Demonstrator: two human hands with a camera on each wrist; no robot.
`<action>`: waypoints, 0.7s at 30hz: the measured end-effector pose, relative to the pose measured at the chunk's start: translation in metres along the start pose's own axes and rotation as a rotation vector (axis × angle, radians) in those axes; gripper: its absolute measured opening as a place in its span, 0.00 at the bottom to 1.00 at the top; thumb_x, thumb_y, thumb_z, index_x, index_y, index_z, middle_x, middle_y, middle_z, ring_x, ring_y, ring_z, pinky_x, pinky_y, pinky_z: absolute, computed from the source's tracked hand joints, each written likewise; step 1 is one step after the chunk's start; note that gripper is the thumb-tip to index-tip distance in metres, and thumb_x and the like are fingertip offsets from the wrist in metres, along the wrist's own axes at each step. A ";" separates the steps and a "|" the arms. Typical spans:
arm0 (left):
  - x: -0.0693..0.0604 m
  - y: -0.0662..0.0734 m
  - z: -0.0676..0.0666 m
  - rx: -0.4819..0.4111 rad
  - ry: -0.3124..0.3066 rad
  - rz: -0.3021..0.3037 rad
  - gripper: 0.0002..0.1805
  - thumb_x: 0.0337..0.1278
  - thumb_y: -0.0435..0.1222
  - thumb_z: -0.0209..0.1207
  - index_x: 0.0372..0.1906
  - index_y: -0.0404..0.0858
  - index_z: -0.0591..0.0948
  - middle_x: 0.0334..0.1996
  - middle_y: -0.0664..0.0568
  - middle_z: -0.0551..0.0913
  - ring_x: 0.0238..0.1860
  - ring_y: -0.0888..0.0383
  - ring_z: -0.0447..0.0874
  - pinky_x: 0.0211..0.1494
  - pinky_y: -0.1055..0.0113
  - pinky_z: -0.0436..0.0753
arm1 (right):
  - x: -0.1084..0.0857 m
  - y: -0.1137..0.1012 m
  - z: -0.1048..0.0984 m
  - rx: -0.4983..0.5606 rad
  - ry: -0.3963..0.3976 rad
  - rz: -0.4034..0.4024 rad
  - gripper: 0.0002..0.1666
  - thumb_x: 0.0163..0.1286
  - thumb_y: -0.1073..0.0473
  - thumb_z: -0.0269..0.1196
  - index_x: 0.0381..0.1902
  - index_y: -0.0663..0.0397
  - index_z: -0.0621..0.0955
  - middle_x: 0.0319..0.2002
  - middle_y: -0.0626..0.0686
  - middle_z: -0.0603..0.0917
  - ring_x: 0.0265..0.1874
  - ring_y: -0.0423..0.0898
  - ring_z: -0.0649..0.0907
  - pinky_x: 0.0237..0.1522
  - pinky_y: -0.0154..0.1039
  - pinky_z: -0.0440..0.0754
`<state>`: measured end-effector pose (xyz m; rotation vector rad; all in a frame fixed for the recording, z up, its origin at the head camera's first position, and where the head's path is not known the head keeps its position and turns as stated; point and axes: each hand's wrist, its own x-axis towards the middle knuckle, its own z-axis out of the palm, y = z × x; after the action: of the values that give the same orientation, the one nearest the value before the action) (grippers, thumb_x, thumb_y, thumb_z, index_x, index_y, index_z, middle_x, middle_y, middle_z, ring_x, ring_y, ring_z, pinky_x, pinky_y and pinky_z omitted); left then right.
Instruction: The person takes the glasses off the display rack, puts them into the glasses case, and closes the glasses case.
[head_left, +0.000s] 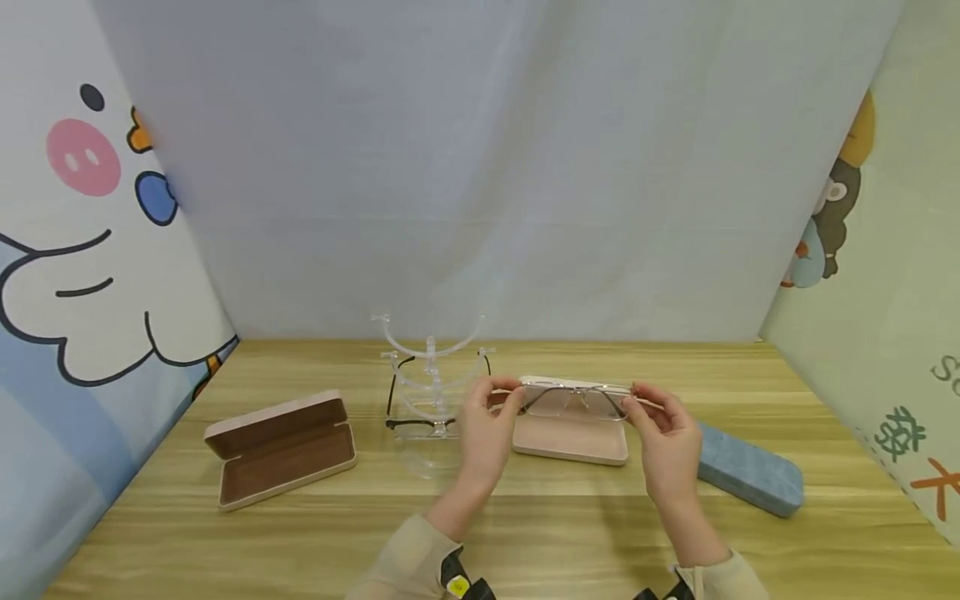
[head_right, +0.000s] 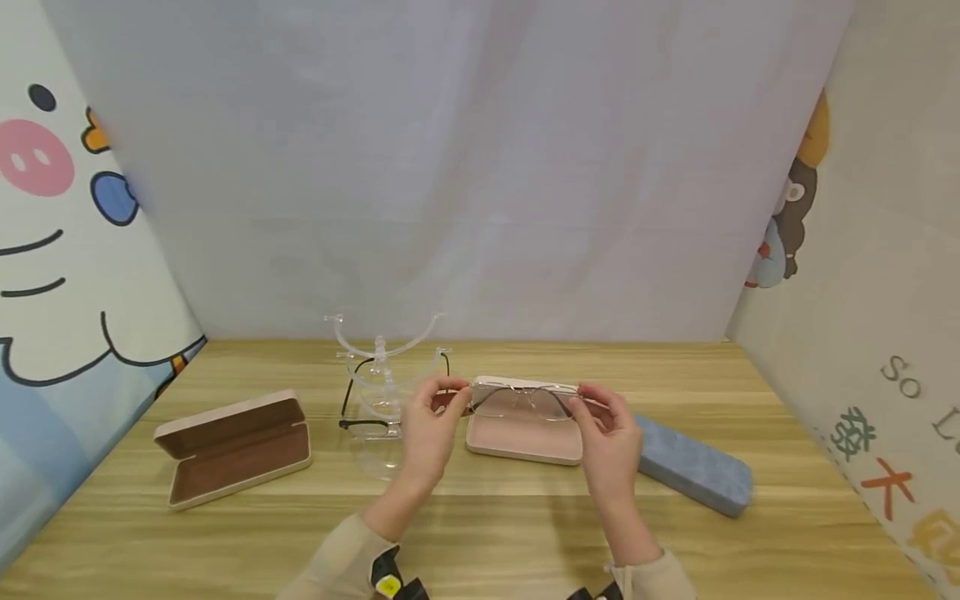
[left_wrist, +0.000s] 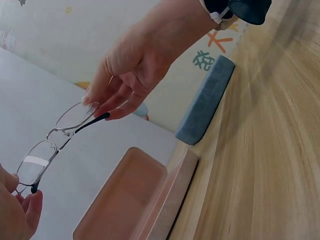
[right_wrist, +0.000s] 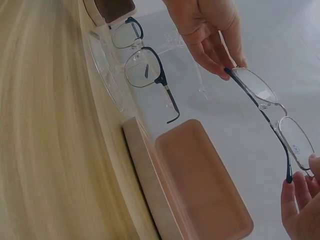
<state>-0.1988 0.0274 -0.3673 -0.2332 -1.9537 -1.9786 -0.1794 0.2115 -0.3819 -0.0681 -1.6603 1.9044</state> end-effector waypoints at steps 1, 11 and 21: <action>0.000 -0.005 0.002 -0.007 0.002 0.001 0.06 0.53 0.27 0.59 0.36 0.28 0.79 0.37 0.41 0.78 0.37 0.49 0.80 0.36 0.68 0.82 | 0.000 0.001 -0.001 -0.018 0.012 0.014 0.10 0.57 0.73 0.61 0.39 0.65 0.79 0.34 0.47 0.81 0.31 0.35 0.81 0.34 0.26 0.80; -0.007 -0.034 0.012 0.083 -0.076 -0.056 0.15 0.55 0.34 0.59 0.49 0.36 0.77 0.46 0.45 0.77 0.46 0.52 0.78 0.46 0.67 0.80 | 0.004 0.017 -0.008 -0.144 0.067 0.040 0.14 0.57 0.70 0.63 0.40 0.75 0.78 0.28 0.42 0.83 0.27 0.32 0.82 0.32 0.26 0.80; -0.011 -0.049 0.018 0.175 -0.095 -0.072 0.20 0.51 0.29 0.60 0.52 0.31 0.74 0.46 0.41 0.76 0.45 0.49 0.79 0.48 0.69 0.79 | 0.006 0.031 -0.013 -0.224 0.034 0.129 0.13 0.60 0.71 0.59 0.42 0.77 0.77 0.27 0.43 0.82 0.26 0.31 0.82 0.32 0.26 0.81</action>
<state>-0.2081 0.0466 -0.4168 -0.2183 -2.2105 -1.8566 -0.1907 0.2249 -0.4109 -0.3028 -1.8799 1.7899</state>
